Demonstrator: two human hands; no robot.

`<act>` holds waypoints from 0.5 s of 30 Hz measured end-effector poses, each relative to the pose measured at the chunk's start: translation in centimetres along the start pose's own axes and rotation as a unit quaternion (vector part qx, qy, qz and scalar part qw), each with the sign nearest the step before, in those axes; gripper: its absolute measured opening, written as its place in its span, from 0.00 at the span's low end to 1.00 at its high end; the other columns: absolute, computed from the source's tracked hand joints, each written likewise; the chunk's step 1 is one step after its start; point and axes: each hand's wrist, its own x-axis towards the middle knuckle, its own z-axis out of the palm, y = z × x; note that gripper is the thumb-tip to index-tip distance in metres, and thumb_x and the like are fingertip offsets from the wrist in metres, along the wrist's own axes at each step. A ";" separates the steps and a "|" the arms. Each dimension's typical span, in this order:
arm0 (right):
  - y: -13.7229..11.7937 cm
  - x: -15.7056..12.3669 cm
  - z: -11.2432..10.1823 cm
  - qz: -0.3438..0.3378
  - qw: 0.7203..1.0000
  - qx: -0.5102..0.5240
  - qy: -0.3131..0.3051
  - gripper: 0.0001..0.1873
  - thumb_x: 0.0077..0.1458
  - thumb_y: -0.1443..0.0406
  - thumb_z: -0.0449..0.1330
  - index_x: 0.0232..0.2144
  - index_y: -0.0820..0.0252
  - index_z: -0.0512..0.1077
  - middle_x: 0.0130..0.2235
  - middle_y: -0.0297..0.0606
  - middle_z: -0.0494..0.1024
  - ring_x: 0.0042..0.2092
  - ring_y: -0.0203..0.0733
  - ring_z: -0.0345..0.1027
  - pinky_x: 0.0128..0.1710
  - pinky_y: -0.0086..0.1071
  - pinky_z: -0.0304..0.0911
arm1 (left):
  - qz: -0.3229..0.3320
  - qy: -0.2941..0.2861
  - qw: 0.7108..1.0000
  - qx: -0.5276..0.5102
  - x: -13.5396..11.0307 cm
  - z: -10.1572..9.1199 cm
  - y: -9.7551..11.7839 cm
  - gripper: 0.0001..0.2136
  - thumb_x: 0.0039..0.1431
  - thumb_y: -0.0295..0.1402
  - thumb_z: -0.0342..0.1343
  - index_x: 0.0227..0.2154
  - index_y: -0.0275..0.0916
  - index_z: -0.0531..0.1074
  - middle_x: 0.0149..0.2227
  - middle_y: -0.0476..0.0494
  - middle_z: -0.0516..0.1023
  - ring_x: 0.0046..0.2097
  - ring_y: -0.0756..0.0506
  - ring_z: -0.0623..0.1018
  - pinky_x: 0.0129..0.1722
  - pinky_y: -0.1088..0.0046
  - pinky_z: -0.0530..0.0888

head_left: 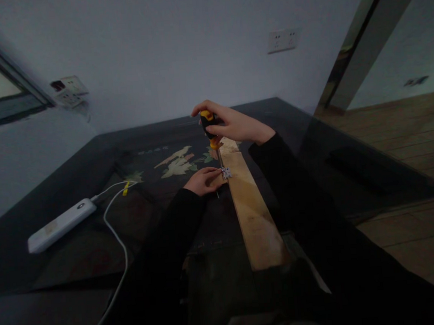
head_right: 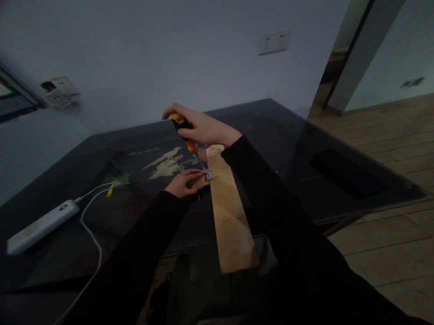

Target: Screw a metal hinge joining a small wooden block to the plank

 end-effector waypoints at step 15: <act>0.7 -0.3 -0.7 -0.008 1.000 -0.002 0.011 0.21 0.52 0.72 0.53 0.49 0.59 0.60 0.43 0.37 0.66 0.41 0.36 0.60 0.44 0.37 0.63 | 0.001 0.008 1.000 0.006 -0.1 0.0 -0.1 0.25 0.52 0.38 0.58 0.54 0.38 0.68 0.52 0.36 0.70 0.53 0.40 0.71 0.54 0.61 0.69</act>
